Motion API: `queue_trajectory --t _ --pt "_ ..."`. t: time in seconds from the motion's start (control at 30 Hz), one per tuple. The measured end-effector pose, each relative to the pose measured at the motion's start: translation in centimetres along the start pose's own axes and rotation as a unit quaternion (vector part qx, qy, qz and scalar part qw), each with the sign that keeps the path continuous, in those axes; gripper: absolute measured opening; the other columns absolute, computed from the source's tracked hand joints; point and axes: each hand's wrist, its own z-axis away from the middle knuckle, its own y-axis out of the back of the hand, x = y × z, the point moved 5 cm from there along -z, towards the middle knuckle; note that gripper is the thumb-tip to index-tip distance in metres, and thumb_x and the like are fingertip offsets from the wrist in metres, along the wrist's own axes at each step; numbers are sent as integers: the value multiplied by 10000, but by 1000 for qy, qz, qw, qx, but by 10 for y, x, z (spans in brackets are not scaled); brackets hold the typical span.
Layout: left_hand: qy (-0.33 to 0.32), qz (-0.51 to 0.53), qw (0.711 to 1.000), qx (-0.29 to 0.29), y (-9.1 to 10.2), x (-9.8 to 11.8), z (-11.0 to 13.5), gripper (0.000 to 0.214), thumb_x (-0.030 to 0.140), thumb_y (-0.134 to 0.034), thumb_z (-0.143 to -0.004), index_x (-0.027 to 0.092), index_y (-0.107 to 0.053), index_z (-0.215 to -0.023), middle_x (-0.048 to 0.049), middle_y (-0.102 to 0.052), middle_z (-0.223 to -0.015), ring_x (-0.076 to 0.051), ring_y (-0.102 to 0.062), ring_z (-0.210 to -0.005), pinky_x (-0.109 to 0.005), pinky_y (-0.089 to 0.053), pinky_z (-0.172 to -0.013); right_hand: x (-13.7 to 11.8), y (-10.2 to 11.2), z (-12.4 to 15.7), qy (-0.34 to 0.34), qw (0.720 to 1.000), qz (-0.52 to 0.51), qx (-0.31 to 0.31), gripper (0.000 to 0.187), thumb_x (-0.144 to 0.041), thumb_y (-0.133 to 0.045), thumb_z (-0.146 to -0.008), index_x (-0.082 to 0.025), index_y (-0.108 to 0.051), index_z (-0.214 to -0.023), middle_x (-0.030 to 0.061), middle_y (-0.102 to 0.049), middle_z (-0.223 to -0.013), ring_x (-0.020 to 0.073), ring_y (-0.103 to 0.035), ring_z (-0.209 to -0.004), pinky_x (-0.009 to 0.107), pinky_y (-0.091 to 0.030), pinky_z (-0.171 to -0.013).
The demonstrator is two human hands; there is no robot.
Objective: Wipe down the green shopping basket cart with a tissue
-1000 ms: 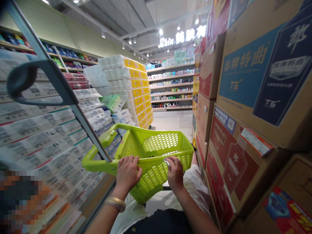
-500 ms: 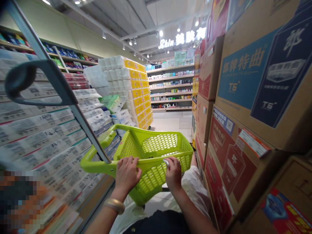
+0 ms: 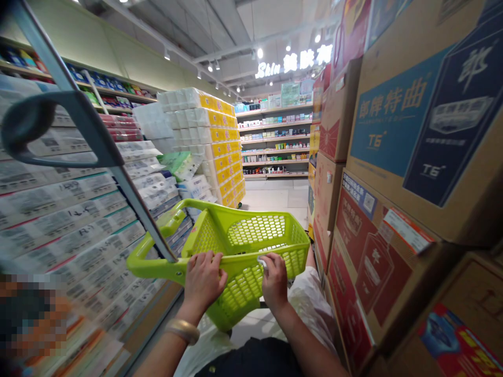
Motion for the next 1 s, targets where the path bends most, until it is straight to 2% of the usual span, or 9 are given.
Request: queue_trajectory --t 0.1,0.17,0.33,0.47,0.6,0.73,0.8,0.87,1.0 --pt "-1 0 1000 -4 0 0 0 295 212 -529 -777 181 -642 -1048 -105 -628 -962 -290 -512 -986 -434 -322 -972 -24 -12 3 51 997 -26 -55 362 -79 -451 -871 -242 -697 -1080 80 -621 -1091 221 -567 -1043 382 -484 -939" --pt "-3 4 1000 -3 -1 -1 0 309 206 -529 -774 190 -639 -1062 -103 -627 -972 -288 -512 -991 -433 -321 -974 -36 -12 2 72 993 -45 -78 375 -73 -448 -872 -257 -695 -1087 72 -632 -1097 213 -579 -1050 378 -488 -946" --pt "-5 13 1000 3 -1 -1 1 318 199 -527 -770 191 -640 -1067 -104 -624 -958 -289 -511 -989 -436 -322 -970 -51 7 -11 95 991 -92 -24 386 -84 -411 -905 -238 -651 -1166 75 -670 -1120 211 -600 -1101 398 -491 -963" --pt "-6 4 1000 1 0 0 1 286 202 -529 -775 179 -642 -1038 -104 -625 -956 -288 -513 -982 -431 -325 -972 -62 -6 -20 139 987 -65 -55 477 -53 -374 -892 -236 -610 -1264 68 -670 -1229 198 -553 -1238 434 -423 -1078" --pt "-20 17 1000 -6 -7 -7 0 289 188 -542 -762 203 -636 -1035 -89 -633 -982 -277 -521 -1001 -418 -321 -976 -40 -19 -22 142 986 -12 -86 525 -22 -377 -857 -238 -613 -1273 58 -679 -1240 190 -559 -1248 447 -403 -1098" --pt "-26 24 999 -11 -14 -18 -6 304 200 -531 -771 219 -638 -1056 -80 -645 -993 -268 -531 -1011 -412 -318 -977 7 -5 -29 85 996 32 -26 479 -17 -366 -845 -205 -677 -1158 77 -719 -1141 212 -609 -1170 482 -410 -1075" --pt "-17 14 1000 -12 -14 -21 -11 285 213 -529 -774 215 -646 -1034 -82 -648 -967 -272 -538 -996 -417 -323 -976 21 0 -33 57 997 52 -1 446 -24 -374 -840 -189 -692 -1106 86 -728 -1103 232 -617 -1141 501 -402 -1070" --pt "-6 -9 1000 -16 -13 -19 -16 249 236 -542 -769 198 -656 -987 -99 -647 -949 -286 -541 -986 -433 -322 -990 20 -5 -35 43 997 61 -2 426 -26 -386 -834 -190 -698 -1075 87 -731 -1076 241 -623 -1113 504 -388 -1075" --pt "-37 -15 998 -46 -19 -3 -25 265 247 -570 -764 177 -655 -1004 -122 -654 -1004 -293 -540 -1060 -448 -276 -1075 -7 -30 -38 47 996 48 -50 405 -29 -424 -831 -212 -697 -1068 82 -731 -1047 229 -641 -1023 458 -396 -1067"
